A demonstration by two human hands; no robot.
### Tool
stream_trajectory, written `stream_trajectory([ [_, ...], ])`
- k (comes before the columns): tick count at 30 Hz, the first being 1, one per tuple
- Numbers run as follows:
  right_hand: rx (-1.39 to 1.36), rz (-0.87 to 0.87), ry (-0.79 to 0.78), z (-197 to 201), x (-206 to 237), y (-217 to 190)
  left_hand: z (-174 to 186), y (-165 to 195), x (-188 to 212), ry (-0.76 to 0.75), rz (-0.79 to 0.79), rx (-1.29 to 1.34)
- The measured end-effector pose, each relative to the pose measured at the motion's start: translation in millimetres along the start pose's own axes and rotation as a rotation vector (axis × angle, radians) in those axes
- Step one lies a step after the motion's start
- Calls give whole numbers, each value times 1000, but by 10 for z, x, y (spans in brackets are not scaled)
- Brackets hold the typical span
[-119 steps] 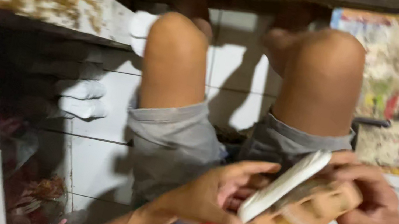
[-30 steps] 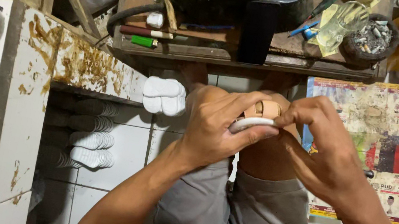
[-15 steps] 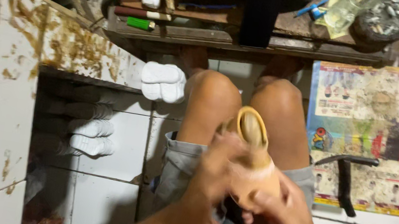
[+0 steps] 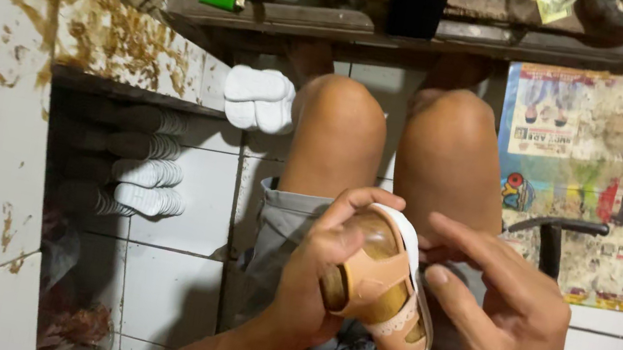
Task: The person heats a white sandal sole on a gas stove and presses it onto a brown sandal upper. They then use a curved metal tool to trim and smooth the edges of the attached sole. The process is repeated for a second sandal, with finished units placed on a nearby shelf.
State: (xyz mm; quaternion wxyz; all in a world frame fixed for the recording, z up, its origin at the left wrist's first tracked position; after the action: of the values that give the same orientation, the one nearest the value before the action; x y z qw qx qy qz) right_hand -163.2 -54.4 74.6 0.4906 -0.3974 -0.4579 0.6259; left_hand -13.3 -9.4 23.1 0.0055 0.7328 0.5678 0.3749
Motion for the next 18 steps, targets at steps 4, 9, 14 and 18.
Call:
stream_trajectory([
  [4, 228, 77, -81, -11, -120, -145, -50, 11, 60, -9, -59, -150],
  [9, 355, 103, -155, -22, -121, -163, -59, -3, 106, -51, -127, -421],
  [14, 218, -75, -101, 31, -53, 76, -31, -15, 90, -21, -108, -385],
  [18, 27, 4, -47, 8, 13, -40, -91, 101, 76, -5, -282, -472],
])
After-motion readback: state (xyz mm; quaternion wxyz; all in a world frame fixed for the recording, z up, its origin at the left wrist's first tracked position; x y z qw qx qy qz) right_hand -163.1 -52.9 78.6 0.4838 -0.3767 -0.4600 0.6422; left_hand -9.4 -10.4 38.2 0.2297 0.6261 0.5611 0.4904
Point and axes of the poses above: each hand's wrist, its own x-axis away from the middle knuckle, its own z-axis out of the back of the hand, y = z × x, the point moved 8 cm from there along -x, towards the middle knuckle, and after that the axes turned 11 degrees about y, right-handed, at the moved point
